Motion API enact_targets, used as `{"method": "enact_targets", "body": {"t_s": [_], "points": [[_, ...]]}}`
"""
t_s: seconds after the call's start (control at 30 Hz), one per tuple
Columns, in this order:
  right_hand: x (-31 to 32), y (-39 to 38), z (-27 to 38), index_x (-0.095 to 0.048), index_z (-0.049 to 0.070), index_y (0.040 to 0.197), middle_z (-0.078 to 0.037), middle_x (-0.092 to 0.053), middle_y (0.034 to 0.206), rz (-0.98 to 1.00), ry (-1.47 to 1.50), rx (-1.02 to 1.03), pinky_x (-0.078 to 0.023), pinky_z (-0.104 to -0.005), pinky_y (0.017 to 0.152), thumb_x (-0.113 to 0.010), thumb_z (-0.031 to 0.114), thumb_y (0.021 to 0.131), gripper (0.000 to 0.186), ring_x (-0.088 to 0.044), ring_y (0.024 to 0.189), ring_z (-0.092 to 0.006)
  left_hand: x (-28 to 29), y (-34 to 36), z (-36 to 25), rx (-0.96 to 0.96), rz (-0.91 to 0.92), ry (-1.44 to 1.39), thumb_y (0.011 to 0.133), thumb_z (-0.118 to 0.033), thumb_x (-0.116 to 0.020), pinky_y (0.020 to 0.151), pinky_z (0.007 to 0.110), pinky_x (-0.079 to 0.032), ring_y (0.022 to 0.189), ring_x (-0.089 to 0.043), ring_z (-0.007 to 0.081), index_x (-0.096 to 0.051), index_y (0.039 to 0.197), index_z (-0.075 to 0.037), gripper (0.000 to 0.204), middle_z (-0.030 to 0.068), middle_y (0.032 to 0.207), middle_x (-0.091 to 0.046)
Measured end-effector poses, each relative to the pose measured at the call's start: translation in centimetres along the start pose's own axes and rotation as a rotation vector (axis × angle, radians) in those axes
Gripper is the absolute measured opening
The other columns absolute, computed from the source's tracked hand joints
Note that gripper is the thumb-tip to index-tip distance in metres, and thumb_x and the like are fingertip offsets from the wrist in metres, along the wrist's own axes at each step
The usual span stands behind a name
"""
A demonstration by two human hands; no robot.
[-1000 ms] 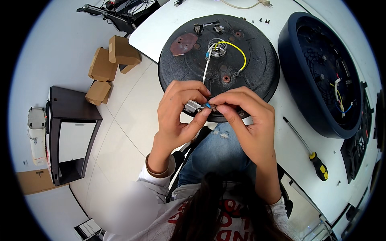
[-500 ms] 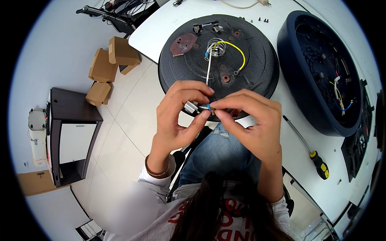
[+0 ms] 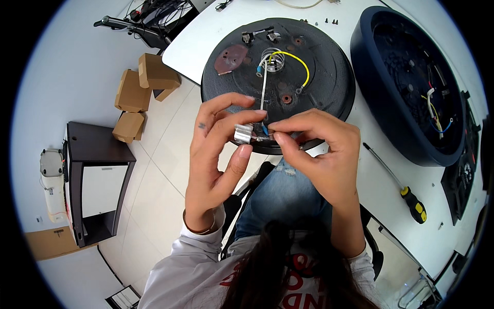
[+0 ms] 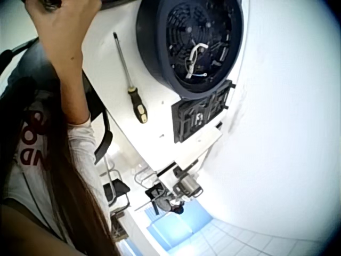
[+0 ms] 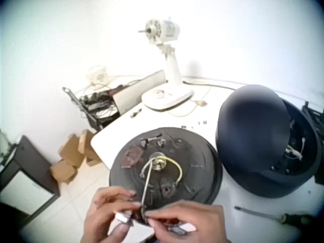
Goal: The person connects wires to a small metal component and uses a screwdriver to tighten screws on the terminals. The person then places the component onto a circular base and continues to secure the wiring.
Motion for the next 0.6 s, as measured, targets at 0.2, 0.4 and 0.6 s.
{"method": "enact_targets", "body": {"t_s": [0.2, 0.4, 0.6], "points": [[-0.6, -0.24, -0.08, -0.068, 0.001, 0.085, -0.005, -0.068, 0.078, -0.014, 0.068, -0.098, -0.051, -0.022, 0.06, -0.072, -0.001, 0.075, 0.011, -0.065, 0.066, -0.0113, 0.13, -0.34, -0.47, -0.02, -0.005, 0.016, 0.079, -0.003, -0.062, 0.06, 0.022, -0.045, 0.086, -0.06, 0.0156, -0.066, 0.107, 0.001, 0.029, 0.015, 0.114, -0.06], [-0.85, -0.26, 0.01, -0.069, -0.001, 0.089, -0.006, -0.068, 0.079, 0.021, 0.05, -0.099, -0.053, -0.0217, 0.062, -0.069, -0.004, 0.078, 0.011, -0.066, 0.07, -0.0106, 0.0, -0.19, -0.27, -0.023, -0.019, 0.023, 0.08, -0.002, -0.064, 0.06, 0.022, -0.046, 0.083, -0.061, 0.0143, -0.066, 0.107, 0.0, 0.027, 0.0137, 0.111, -0.063], [-0.83, -0.39, -0.34, -0.069, -0.002, 0.093, -0.006, -0.069, 0.084, 0.036, 0.11, -0.153, -0.053, -0.0222, 0.067, -0.067, -0.001, 0.083, 0.01, -0.066, 0.075, -0.0101, -0.14, -0.45, 0.02, -0.003, -0.019, 0.013, 0.081, 0.0, -0.065, 0.062, 0.023, -0.049, 0.085, -0.062, 0.0153, -0.065, 0.106, 0.001, 0.024, 0.0136, 0.11, -0.064]]}}
Point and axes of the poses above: each hand's wrist, its own y-axis towards the middle knuckle, its own x-axis out of the back of the hand, z = x × y, the point moved 6 cm from there along y, towards the middle knuckle
